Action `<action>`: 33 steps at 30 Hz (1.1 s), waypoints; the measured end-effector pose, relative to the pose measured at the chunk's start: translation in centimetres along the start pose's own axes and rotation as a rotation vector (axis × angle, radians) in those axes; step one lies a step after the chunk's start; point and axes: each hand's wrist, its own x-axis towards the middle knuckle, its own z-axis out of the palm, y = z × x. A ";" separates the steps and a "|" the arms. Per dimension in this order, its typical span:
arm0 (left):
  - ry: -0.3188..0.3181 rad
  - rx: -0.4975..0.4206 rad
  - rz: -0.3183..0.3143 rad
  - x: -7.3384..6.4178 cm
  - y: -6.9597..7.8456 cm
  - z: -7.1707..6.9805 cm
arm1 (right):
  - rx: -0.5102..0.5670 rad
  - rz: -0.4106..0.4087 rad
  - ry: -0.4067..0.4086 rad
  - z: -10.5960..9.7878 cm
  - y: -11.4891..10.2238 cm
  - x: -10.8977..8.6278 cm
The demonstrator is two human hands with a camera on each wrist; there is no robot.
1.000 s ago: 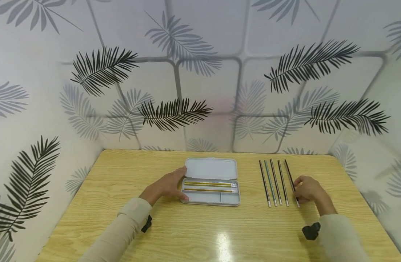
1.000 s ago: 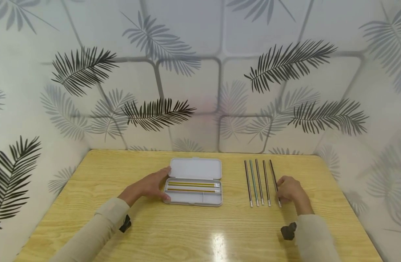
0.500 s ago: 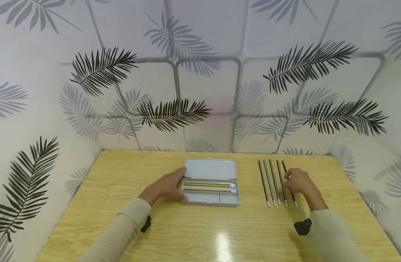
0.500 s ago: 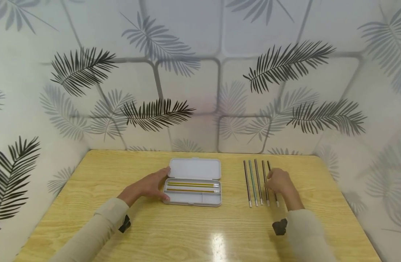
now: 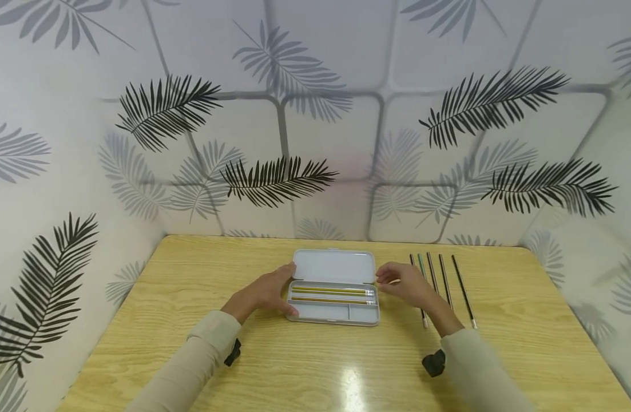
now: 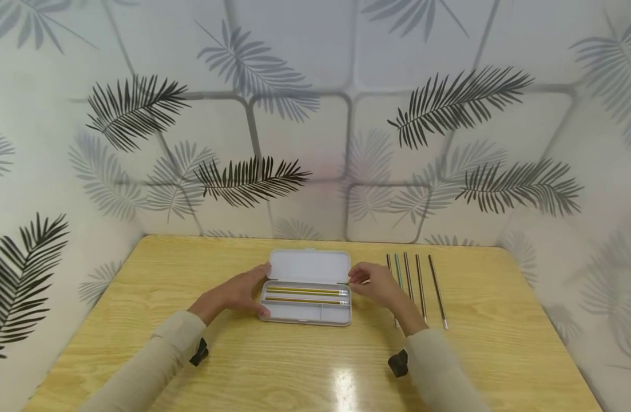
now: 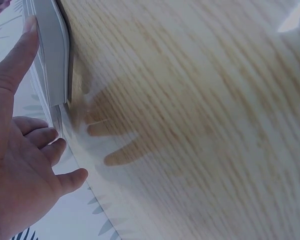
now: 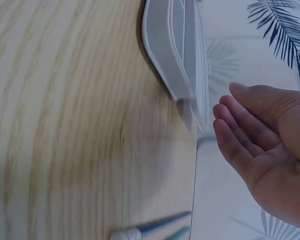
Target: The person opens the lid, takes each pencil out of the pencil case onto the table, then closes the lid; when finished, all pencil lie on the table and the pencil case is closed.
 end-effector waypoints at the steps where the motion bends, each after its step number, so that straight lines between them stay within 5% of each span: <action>1: 0.001 0.000 -0.002 0.0 0.0 0.0 | 0.013 0.004 -0.009 0.4 -0.2 0.2; 10: 0.004 0.011 -0.010 0.0 -0.1 0.1 | 0.019 0.008 -0.102 3.2 -2.0 1.4; 33: 0.002 0.009 -0.001 0.4 -0.6 0.4 | -0.280 0.053 -0.095 6.4 -3.4 3.0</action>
